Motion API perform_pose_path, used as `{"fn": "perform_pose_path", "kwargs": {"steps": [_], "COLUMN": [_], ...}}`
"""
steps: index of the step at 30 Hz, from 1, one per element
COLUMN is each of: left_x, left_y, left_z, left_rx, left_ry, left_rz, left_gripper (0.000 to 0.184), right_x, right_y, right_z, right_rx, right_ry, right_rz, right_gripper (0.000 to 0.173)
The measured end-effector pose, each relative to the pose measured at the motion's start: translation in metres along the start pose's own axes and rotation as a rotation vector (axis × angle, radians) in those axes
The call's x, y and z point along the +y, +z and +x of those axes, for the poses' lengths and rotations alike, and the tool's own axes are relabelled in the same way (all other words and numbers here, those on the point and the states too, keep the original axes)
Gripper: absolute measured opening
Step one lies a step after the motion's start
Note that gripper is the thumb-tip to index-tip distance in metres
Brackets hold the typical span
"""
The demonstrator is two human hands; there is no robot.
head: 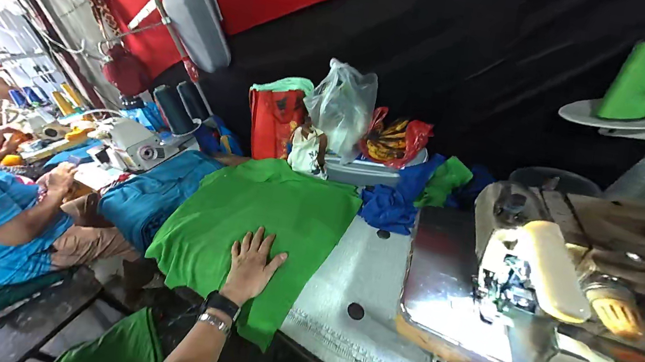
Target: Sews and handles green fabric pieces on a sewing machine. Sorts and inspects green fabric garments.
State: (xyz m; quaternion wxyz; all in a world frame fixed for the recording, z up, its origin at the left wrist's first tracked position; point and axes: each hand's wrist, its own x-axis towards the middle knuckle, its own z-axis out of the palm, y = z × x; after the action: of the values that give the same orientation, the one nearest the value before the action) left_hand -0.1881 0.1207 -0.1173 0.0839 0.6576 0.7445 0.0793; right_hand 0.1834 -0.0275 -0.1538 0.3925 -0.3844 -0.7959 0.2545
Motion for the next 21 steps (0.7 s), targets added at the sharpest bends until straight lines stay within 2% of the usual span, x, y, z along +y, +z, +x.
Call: {"fn": "perform_pose_path", "kwargs": {"steps": [2, 5, 8, 10, 13, 15, 18, 21], "left_x": [-0.006, -0.02, -0.036, -0.044, -0.056, -0.063, -0.066, -0.063], "left_y": [0.005, 0.004, -0.005, -0.007, 0.003, 0.018, 0.037, 0.045], "left_z": [0.0, -0.007, -0.028, -0.051, -0.096, -0.115, -0.118, -0.114], "left_rx": [0.077, 0.234, 0.195, 0.137, 0.135, 0.264, 0.468, 0.55], "left_ry": [0.038, 0.179, 0.291, 0.337, 0.438, 0.585, 0.711, 0.754], "left_rz": [-0.085, -0.394, -0.613, -0.675, -0.578, -0.394, -0.146, -0.121], "left_gripper": [0.07, 0.043, 0.028, 0.028, 0.034, 0.036, 0.032, 0.02], "right_x": [0.001, 0.0, 0.0, -0.001, -0.016, -0.03, -0.039, -0.03], "right_y": [0.0, 0.001, 0.002, 0.002, 0.008, 0.017, 0.041, 0.076], "right_z": [-0.001, -0.002, -0.001, 0.001, 0.007, 0.021, 0.051, 0.081], "right_rx": [-0.004, -0.007, 0.003, 0.017, 0.029, -0.006, -0.08, -0.066], "right_ry": [-0.014, -0.028, -0.027, -0.017, 0.006, 0.007, -0.077, -0.22], "right_rz": [-0.027, -0.063, -0.086, -0.101, -0.126, -0.102, -0.094, -0.138], "right_gripper": [0.016, 0.015, 0.014, 0.014, 0.015, 0.015, 0.015, 0.015]}}
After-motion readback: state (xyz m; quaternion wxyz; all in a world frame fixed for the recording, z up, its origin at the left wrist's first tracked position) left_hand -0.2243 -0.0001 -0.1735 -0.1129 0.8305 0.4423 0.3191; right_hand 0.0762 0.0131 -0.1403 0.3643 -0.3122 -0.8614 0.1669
